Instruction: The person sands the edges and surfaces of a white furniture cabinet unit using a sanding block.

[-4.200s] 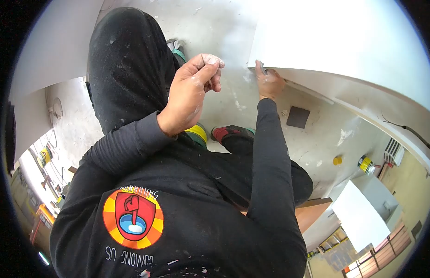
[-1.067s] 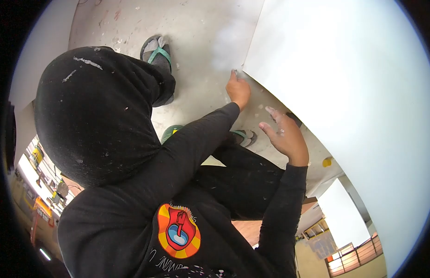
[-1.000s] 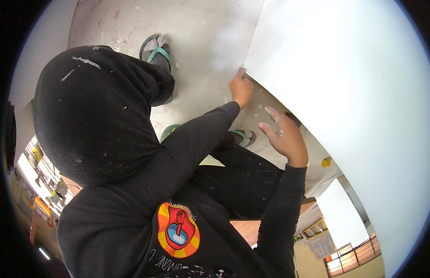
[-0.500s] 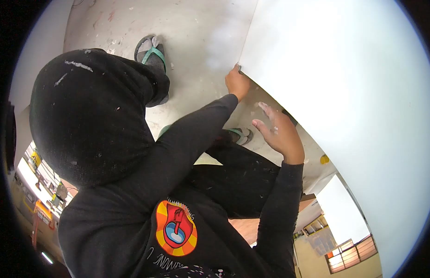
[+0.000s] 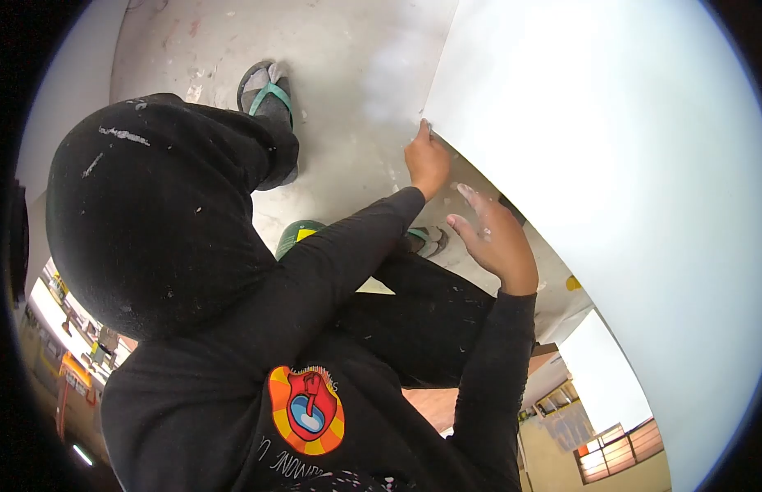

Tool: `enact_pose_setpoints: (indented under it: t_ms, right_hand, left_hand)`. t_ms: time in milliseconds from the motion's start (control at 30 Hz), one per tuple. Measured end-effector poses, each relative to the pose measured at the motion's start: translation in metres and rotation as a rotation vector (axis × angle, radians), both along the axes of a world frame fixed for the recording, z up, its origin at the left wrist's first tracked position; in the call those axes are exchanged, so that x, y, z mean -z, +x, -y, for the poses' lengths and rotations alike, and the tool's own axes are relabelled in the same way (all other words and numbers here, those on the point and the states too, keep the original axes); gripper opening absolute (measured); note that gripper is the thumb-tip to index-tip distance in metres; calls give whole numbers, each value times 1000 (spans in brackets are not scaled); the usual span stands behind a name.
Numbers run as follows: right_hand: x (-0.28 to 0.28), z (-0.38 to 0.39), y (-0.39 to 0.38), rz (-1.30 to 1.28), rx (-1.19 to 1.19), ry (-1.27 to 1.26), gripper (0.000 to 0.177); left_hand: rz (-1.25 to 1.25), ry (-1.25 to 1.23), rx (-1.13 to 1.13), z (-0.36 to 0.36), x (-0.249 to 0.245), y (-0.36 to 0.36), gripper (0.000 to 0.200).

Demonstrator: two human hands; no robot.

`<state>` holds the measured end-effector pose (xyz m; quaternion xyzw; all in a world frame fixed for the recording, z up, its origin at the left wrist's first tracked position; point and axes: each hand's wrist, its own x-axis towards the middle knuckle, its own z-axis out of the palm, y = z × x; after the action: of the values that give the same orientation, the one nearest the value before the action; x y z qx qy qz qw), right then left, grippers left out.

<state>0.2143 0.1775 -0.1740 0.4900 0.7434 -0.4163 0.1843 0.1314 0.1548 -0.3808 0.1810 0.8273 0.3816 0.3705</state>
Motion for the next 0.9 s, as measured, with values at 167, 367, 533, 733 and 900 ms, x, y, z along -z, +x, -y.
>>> enact_pose_setpoints:
  t_ms: [167,367,533,733,900]
  right_hand:
    - [2,-1,1,-35,-30,10,56]
    - [0,0,-7,4,69,-64,56]
    - [11,-1,6,-33,-56,32,58]
    - [1,-1,-11,-39,55,-89,57]
    - [16,-4,4,-13,-52,-15,56]
  left_hand:
    - [194,9,-44,-11,-7,-24,50]
    - [33,-35,-19,-4,-2,-2,51]
    - [66,-1,68,-3,20,-17,53]
    - [53,18,-51,-4,-6,-9,52]
    - [98,-23,83,-5,18,-18,54]
